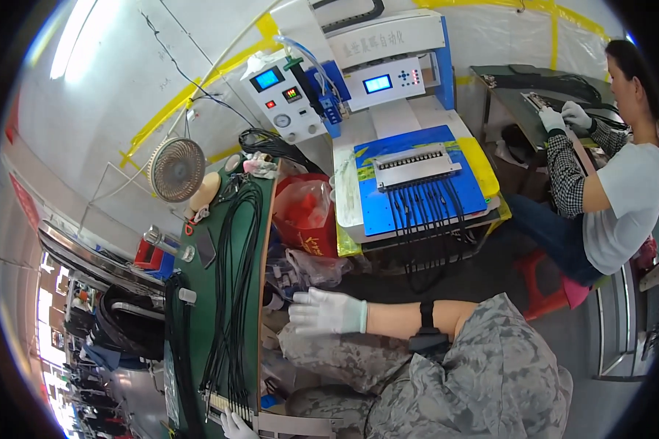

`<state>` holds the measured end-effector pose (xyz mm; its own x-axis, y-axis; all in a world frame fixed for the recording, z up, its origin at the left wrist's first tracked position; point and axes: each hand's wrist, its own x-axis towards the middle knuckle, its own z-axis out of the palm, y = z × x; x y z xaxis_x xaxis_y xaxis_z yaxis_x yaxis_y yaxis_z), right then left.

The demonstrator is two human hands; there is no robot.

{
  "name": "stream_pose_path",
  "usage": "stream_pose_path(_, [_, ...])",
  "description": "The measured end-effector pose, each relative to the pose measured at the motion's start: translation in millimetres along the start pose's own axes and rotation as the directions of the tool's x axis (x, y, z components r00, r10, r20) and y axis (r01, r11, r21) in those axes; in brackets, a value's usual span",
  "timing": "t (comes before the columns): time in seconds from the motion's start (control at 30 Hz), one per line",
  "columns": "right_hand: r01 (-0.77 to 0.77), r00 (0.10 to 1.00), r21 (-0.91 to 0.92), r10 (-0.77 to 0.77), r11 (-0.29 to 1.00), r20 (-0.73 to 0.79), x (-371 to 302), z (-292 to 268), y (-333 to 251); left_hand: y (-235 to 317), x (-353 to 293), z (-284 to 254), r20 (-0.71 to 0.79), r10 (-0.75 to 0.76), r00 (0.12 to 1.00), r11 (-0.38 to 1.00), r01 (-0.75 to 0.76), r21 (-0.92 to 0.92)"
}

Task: Assembling wiring harnesses by manually inserting individual wires into a metal connector alignment block on a factory workbench.

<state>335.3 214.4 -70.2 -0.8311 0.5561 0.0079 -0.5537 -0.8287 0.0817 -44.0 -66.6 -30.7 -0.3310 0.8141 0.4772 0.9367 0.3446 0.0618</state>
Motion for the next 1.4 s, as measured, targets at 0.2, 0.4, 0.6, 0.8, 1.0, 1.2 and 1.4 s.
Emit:
stream_pose_path(0.2, [0.359, 0.921, -0.077, -0.366, 0.93, -0.135, -10, 22, -79, 9, 5, -2, 0.055, -0.041, 0.998, 0.998, 0.043, -0.035])
stream_pose_path(0.4, [0.69, 0.688, -0.235, -0.722, 0.684, -0.08, -27, 45, -138, 22, 8, -3, 0.103, -0.128, 0.986, 0.984, 0.139, -0.111])
stream_pose_path(0.6, [0.844, 0.521, -0.211, -0.848, 0.493, 0.102, -19, 4, -160, 0, 5, 0, 0.16, -0.004, 0.987, 1.0, 0.007, -0.014])
stream_pose_path(0.8, [0.833, 0.535, -0.129, -0.843, 0.537, -0.058, -9, 17, -154, -21, -6, -3, 0.073, 0.098, 0.993, 0.993, -0.102, 0.065])
stream_pose_path(1.0, [0.845, 0.504, -0.341, -0.826, 0.412, 0.253, 7, -53, -158, 11, 6, -2, 0.052, -0.037, 0.998, 0.993, 0.042, -0.11])
stream_pose_path(1.2, [0.665, 0.736, -0.112, -0.674, 0.738, -0.07, 10, -47, -101, 30, 6, 2, 0.009, -0.199, 0.98, 0.953, 0.196, -0.232])
stream_pose_path(1.4, [0.478, 0.854, -0.042, -0.476, 0.877, -0.21, -15, -3, -88, -44, -6, 30, -0.075, 0.202, 0.976, 0.976, -0.195, 0.097])
